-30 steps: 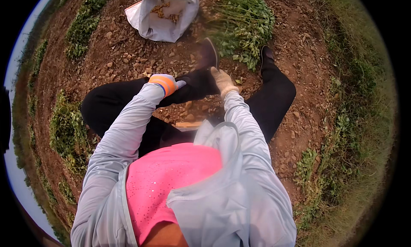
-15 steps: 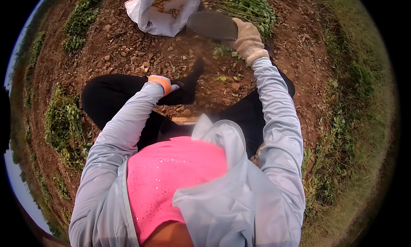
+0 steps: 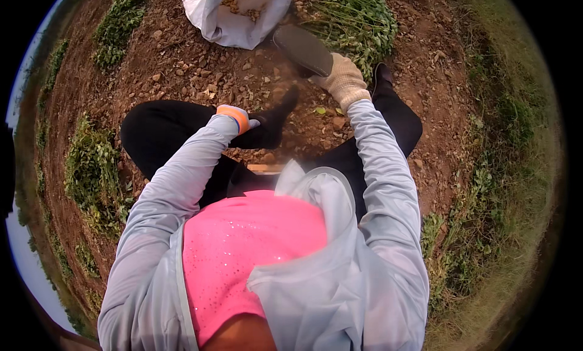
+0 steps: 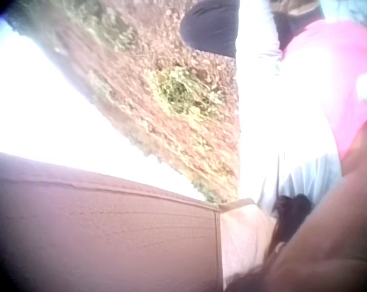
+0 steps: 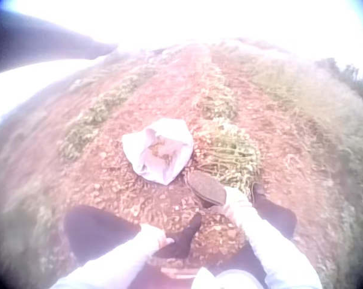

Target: The person opens a large white sack and pours harvested peanuts onto the ground. They then sit on a small wooden stool and manually pull the peanut pods off the green stems, placing the pods into the sack.

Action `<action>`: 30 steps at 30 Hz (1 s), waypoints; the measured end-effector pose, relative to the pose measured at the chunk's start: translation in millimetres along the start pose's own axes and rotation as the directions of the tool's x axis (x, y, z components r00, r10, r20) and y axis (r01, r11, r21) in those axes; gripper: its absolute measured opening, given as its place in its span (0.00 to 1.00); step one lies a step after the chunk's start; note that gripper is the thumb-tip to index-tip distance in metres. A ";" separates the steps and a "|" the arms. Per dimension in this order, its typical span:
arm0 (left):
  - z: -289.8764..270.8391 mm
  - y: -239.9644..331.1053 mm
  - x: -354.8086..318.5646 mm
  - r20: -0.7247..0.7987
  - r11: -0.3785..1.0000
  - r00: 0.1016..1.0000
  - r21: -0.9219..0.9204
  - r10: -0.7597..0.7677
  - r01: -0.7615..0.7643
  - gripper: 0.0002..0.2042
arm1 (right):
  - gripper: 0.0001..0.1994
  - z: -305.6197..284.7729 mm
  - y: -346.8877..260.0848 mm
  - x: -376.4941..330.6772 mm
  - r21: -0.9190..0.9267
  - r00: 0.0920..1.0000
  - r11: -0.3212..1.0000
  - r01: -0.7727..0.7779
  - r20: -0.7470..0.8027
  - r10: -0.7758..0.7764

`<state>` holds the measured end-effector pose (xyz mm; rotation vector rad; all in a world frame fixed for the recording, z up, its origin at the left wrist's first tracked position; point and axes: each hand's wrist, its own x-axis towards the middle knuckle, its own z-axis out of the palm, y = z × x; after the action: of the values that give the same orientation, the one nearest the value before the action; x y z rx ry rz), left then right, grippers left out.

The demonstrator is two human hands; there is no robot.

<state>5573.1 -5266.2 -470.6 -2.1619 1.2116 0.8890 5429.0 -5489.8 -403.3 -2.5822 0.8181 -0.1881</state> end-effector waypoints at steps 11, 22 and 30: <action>2.5 2.5 -4.8 0.064 1.000 0.998 -0.025 -0.007 0.008 0.34 | 0.28 2.5 0.7 -24.9 0.330 0.972 0.915 -0.231 0.125 0.200; -16.1 6.5 -26.6 -0.053 0.999 0.998 -0.008 0.032 -0.032 0.32 | 0.50 95.2 70.2 -3.2 0.656 0.798 0.464 -0.595 0.413 0.439; -24.8 14.4 -34.0 -0.142 0.999 0.989 -0.008 0.044 -0.046 0.31 | 0.46 191.4 155.0 0.9 0.485 0.933 0.803 -0.346 0.266 0.242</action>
<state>5554.6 -5271.8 -430.5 -2.2471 1.3313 0.7730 5397.3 -5536.9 -642.9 -1.8952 0.9321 -0.0534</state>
